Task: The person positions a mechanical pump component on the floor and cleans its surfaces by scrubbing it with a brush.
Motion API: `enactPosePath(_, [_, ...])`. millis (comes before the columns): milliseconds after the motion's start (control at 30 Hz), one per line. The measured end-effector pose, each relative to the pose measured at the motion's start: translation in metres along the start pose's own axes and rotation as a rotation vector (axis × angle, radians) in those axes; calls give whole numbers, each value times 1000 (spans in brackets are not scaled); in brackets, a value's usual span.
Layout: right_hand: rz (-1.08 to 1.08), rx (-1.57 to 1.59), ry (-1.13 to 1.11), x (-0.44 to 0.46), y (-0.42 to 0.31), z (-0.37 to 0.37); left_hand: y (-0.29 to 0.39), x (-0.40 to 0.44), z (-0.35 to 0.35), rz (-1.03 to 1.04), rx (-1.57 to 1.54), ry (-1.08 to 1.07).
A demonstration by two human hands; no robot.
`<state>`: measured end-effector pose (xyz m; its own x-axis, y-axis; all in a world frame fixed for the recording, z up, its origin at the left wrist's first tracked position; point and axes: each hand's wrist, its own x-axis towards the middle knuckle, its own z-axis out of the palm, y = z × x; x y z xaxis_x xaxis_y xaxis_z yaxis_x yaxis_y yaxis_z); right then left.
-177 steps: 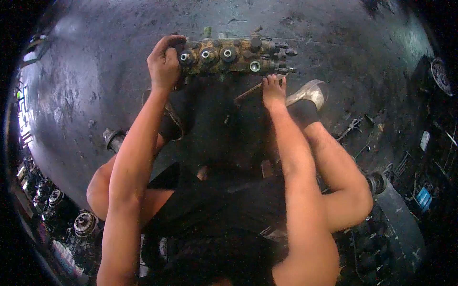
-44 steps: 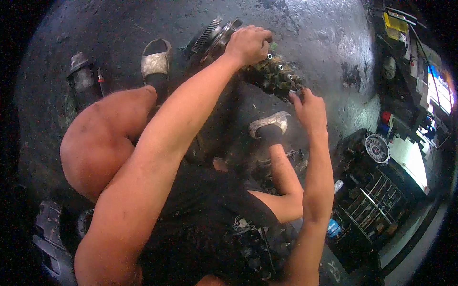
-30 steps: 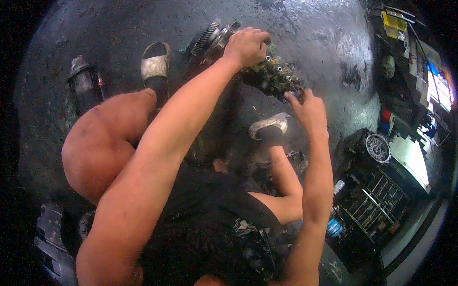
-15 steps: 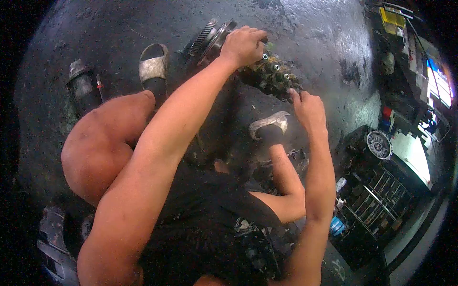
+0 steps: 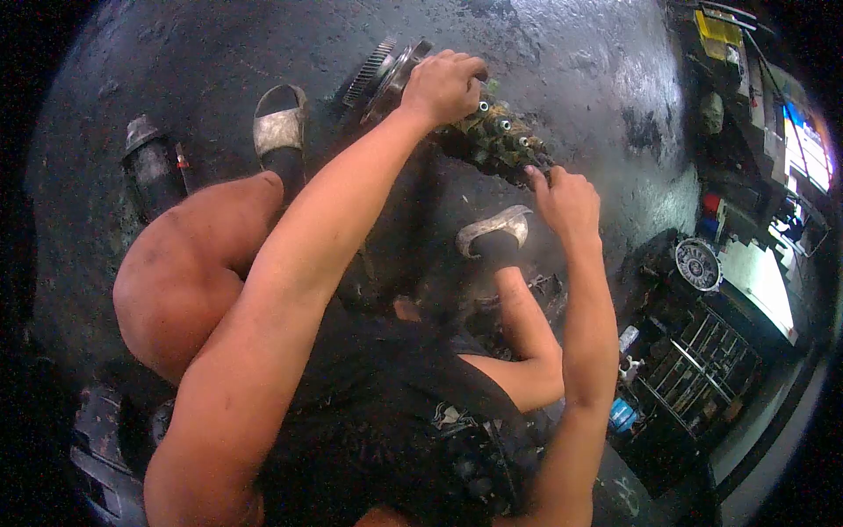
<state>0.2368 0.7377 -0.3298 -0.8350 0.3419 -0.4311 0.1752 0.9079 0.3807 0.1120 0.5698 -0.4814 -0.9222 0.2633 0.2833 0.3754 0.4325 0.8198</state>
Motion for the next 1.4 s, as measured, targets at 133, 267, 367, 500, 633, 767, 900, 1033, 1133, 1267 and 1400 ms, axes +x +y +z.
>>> enactPosePath(133, [-163, 81, 125, -1, 11, 7, 1, 0, -2, -18, 0, -37])
enactPosePath(267, [-21, -104, -68, -1, 0, -3, 2, 0, -2, -18, 5, -19])
enactPosePath(367, [-226, 135, 166, -3, 13, 9, 1, 0, -3, -15, 6, -20])
enactPosePath(500, [-191, 91, 144, 2, 9, 6, 2, 0, -3, -16, 11, -28])
enactPosePath(633, [-82, -38, -13, 3, 3, -9, -1, 1, -1, 5, 3, 3])
enactPosePath(767, [-322, 23, 209, 4, 10, 2, -1, 0, 2, 10, -3, -11])
enactPosePath(900, [-289, -45, 179, 6, 10, 12, -1, 2, 0, -22, 2, -73])
enactPosePath(1033, [-213, -44, 166, 10, 14, 17, 1, 1, -1, -7, -10, -34])
enactPosePath(1133, [-314, -24, 215, 12, 17, 11, 0, 1, -1, -3, -11, -21])
enactPosePath(1267, [-484, -21, 292, 17, 23, 20, 1, 1, 0, 14, -15, -17])
enactPosePath(1400, [-361, -20, 274, 15, 17, 37, 1, 1, -2, 17, -13, -8])
